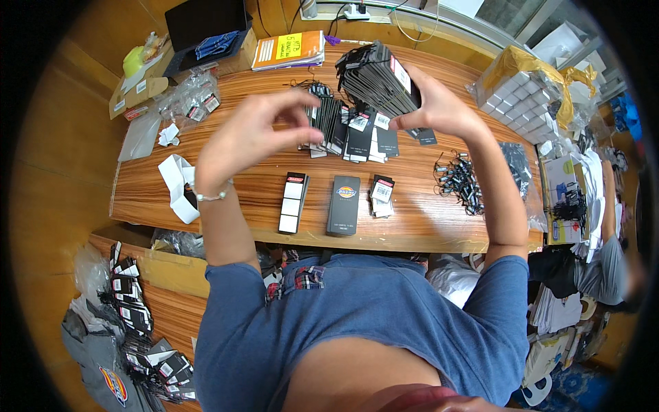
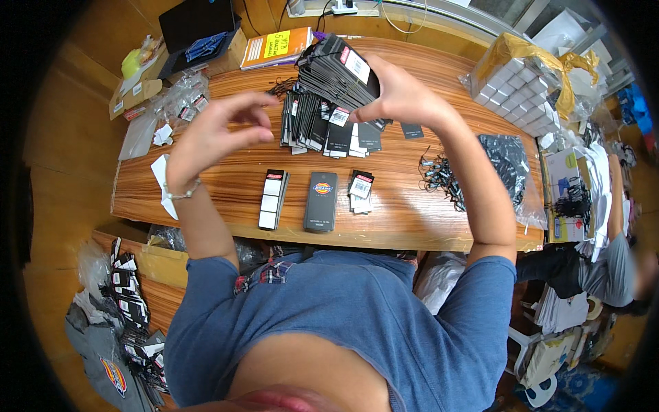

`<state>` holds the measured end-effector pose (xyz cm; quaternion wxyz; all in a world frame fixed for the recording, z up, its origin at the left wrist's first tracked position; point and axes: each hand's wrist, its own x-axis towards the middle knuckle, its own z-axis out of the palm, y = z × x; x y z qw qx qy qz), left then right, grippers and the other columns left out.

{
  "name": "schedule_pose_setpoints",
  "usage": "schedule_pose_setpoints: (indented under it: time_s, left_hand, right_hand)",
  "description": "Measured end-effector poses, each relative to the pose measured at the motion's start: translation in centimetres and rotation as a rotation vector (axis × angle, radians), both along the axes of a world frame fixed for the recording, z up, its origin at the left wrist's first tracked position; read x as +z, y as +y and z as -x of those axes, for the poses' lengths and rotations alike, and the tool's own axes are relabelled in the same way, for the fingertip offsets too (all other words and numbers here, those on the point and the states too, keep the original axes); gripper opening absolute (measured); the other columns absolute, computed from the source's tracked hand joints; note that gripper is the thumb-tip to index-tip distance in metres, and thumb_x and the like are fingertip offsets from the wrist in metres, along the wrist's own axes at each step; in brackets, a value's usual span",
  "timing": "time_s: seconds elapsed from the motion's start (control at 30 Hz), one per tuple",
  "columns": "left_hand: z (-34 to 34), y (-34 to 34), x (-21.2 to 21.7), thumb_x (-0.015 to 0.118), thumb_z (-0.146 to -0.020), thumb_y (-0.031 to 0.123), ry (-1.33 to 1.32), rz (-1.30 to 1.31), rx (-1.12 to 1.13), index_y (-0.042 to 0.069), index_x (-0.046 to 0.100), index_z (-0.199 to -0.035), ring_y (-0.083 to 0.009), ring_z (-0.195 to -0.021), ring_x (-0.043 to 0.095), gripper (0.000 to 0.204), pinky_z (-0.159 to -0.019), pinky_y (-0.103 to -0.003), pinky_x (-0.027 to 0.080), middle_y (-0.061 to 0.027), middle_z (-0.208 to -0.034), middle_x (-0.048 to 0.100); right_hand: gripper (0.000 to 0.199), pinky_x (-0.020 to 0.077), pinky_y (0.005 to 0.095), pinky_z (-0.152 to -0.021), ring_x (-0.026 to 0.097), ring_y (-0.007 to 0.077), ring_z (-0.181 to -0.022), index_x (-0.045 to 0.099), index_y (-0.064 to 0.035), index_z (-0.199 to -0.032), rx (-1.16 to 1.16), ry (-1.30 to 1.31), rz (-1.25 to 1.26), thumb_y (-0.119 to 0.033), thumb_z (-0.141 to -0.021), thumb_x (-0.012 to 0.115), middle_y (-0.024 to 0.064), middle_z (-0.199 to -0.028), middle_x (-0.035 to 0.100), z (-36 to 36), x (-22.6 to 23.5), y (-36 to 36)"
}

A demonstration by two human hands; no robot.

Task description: The person attaches black plastic tags to small rectangular boxes on a wooden table. They repeatedly pick up boxes and tags, thread the tags through the boxes, and place the assembled items into a growing stack. The person also gathers and aligns the stack of boxes multiple times.

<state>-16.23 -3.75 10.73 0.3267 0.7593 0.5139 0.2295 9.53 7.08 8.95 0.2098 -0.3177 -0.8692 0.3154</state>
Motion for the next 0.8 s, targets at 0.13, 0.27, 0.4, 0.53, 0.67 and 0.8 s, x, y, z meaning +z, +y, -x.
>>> schedule_pose_setpoints:
  time_s: [0.13,0.27,0.4,0.53,0.67,0.8]
  left_hand:
    - [-2.0,1.5,2.6,0.071,-0.070,0.036,0.151,-0.798,-0.079,0.003,0.043,-0.124,-0.0221,-0.111,0.048,0.070,-0.096,-0.033,0.036,-0.0105,-0.120,0.050]
    - [-2.3,6.9,-0.5,0.069,-0.071,0.041,-0.088,-0.255,-0.252,0.006,0.031,-0.132,-0.0233,-0.114,0.044,0.080,-0.098,-0.032,0.033,-0.0145,-0.124,0.045]
    - [-2.9,9.7,-1.2,0.072,-0.071,0.036,0.007,0.050,-0.374,0.002,0.026,-0.132,-0.0194,-0.112,0.045,0.083,-0.096,-0.031,0.036,-0.0156,-0.122,0.045]
    - [-2.5,9.5,-2.6,0.075,-0.068,0.033,-0.081,0.028,-0.364,-0.001,0.025,-0.131,-0.0190,-0.110,0.045,0.087,-0.095,-0.029,0.035,-0.0141,-0.122,0.044]
    - [-2.6,8.6,-2.4,0.077,-0.064,0.031,-0.156,0.025,-0.255,-0.002,0.032,-0.127,-0.0188,-0.107,0.047,0.084,-0.094,-0.029,0.036,-0.0128,-0.116,0.049]
    - [-2.7,7.7,-2.3,0.079,-0.063,0.028,-0.223,-0.112,-0.134,-0.002,0.037,-0.123,-0.0185,-0.105,0.049,0.079,-0.094,-0.029,0.036,-0.0123,-0.111,0.053]
  right_hand:
    - [0.070,0.0453,0.0344,-0.077,0.057,0.0279,-0.091,0.043,-0.0016,-0.118,0.152,-0.187,-0.123,-0.011,-0.056,0.073,0.0185,-0.100,0.058,0.5,2.0,0.7]
    - [0.052,0.0463,0.0424,-0.064,0.058,0.0339,-0.082,0.043,-0.0059,-0.104,0.211,-0.646,-0.495,-0.004,-0.058,0.068,0.0165,-0.094,0.058,2.4,4.8,-0.4]
    - [0.049,0.0502,0.0367,-0.064,0.062,0.0294,-0.080,0.045,-0.0072,-0.103,0.269,-0.665,-0.847,-0.003,-0.061,0.068,0.0124,-0.087,0.061,3.2,3.9,0.8]
    - [0.053,0.0510,0.0360,-0.066,0.061,0.0290,-0.082,0.046,-0.0065,-0.107,0.281,-0.722,-0.857,-0.002,-0.060,0.069,0.0107,-0.087,0.061,3.5,5.7,-0.1]
    - [0.055,0.0481,0.0358,-0.068,0.059,0.0281,-0.086,0.044,-0.0102,-0.110,0.277,-0.724,-0.977,0.001,-0.061,0.065,0.0097,-0.089,0.059,3.4,6.4,0.5]
    - [0.054,0.0504,0.0340,-0.069,0.060,0.0256,-0.086,0.045,-0.0109,-0.110,0.256,-0.612,-1.188,-0.001,-0.062,0.067,0.0082,-0.089,0.059,3.2,6.1,1.3]
